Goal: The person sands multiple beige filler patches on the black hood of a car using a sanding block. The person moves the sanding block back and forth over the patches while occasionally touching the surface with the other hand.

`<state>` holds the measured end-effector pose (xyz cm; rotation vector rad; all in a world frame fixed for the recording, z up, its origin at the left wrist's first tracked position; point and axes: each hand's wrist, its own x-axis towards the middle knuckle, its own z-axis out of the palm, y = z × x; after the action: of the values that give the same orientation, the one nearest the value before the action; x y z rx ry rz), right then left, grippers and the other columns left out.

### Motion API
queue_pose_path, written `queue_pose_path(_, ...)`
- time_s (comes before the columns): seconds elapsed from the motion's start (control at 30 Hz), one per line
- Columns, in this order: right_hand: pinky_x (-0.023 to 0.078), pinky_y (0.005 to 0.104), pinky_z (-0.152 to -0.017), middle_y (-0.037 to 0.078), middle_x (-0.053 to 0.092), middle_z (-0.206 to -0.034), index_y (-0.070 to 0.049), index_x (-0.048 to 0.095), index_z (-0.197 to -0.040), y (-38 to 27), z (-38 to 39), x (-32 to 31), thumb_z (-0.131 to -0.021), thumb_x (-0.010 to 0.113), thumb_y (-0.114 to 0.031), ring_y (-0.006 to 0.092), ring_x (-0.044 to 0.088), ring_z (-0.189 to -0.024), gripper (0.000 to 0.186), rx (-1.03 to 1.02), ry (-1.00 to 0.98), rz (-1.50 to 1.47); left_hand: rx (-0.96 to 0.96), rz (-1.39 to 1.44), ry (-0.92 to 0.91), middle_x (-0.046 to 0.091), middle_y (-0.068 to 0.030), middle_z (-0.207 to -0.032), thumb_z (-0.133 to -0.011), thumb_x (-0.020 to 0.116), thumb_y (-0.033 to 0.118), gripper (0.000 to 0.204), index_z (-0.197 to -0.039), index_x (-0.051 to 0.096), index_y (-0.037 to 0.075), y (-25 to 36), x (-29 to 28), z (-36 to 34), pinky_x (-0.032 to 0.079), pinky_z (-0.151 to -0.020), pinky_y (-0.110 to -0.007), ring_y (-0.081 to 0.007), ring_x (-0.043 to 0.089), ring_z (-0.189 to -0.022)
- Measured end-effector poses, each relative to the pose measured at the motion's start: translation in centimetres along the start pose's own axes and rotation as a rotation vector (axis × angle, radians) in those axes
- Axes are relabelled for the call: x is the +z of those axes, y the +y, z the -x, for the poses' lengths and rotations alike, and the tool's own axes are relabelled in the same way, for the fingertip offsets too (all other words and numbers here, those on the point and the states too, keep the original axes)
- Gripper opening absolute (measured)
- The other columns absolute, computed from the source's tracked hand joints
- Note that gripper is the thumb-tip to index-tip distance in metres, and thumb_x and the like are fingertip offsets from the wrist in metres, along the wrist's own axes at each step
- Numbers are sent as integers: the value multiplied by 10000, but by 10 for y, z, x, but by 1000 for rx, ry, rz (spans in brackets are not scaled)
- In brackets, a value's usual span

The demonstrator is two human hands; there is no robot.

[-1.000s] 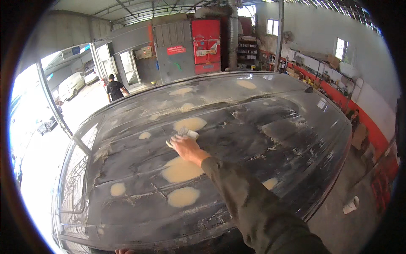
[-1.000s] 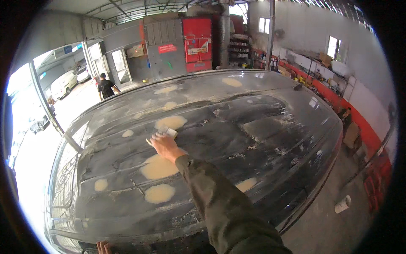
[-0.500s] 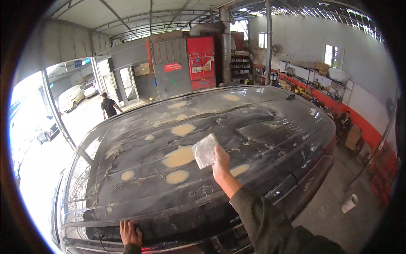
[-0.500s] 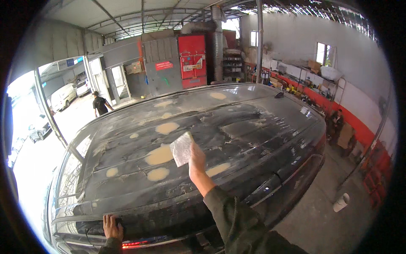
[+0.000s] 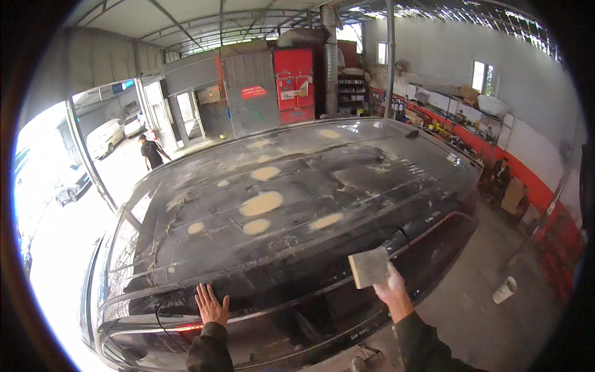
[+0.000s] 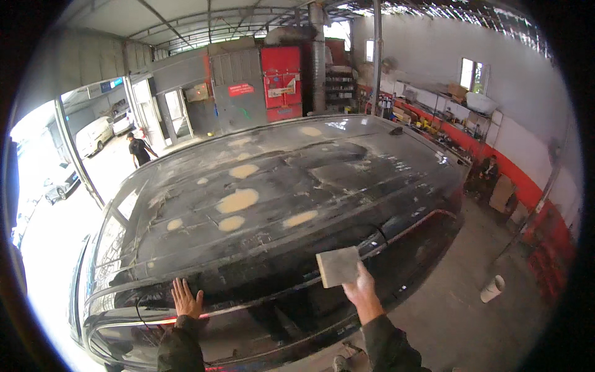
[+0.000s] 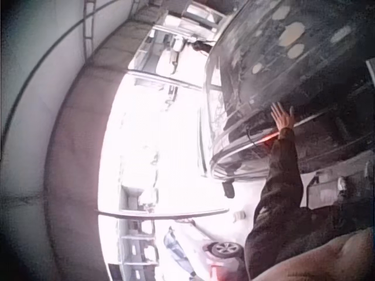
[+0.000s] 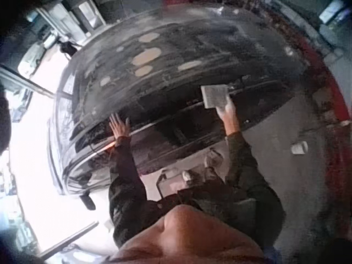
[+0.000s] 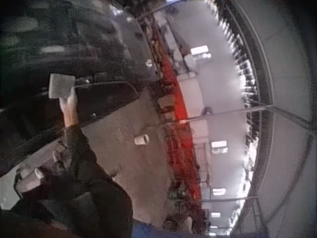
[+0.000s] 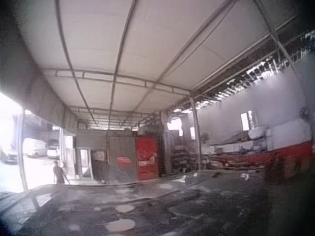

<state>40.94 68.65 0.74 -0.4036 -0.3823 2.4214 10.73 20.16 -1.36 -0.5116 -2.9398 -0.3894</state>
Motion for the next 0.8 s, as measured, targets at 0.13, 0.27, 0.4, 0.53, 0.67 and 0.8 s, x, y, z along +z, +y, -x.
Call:
queue_pose_path(0.13,505,438,-1184,121,675,-1451,-11,604,-1452,-66,77,-73,-1169,464,-259,287,636,-1345,402,-161,201,5,12,-24,-89,122,-308,-1788,-974,627,716,1114,-1676,277,-74,-6,-2,3,50,-1352,-572,-442,56,-1681)
queue_pose_path(0.27,523,427,-1184,132,692,-1443,2,644,-1404,-116,149,-121,-1174,467,-251,288,652,-1341,385,-328,343,-76,44,-4,-115,108,-318,-1787,-907,658,787,1236,-1682,245,-82,-13,-10,0,38,-1343,-601,-450,29,-1683)
queue_pose_path(0.4,518,418,-1197,117,659,-1500,-2,613,-1463,-153,197,-188,-1185,453,-306,265,632,-1381,442,-521,142,237,67,-2,-93,112,-307,-1791,-872,713,777,1260,-1692,241,-55,-9,4,-10,44,-1339,-611,-446,37,-1685)
queue_pose_path(0.53,559,420,-1154,119,693,-1449,-5,629,-1444,-147,205,-134,-1182,463,-319,284,676,-1323,442,-394,468,-214,36,-33,-93,116,-302,-1793,-861,733,765,1269,-1700,228,-41,-23,0,-8,71,-1337,-617,-445,43,-1685)
queue_pose_path(0.67,579,421,-1129,121,716,-1411,-2,650,-1411,-149,195,-134,-1180,462,-331,289,695,-1293,444,-357,379,-115,51,-14,-138,102,-304,-1795,-875,737,741,1251,-1699,222,-47,-4,9,-13,113,-1322,-646,-447,52,-1684)
queue_pose_path(0.8,544,473,-1165,125,694,-1439,-23,636,-1418,-136,162,-112,-1177,464,-369,298,668,-1328,456,-270,312,-211,91,-59,-171,122,-299,-1793,-888,738,723,1226,-1698,234,-48,28,12,-13,136,-1314,-656,-460,63,-1679)
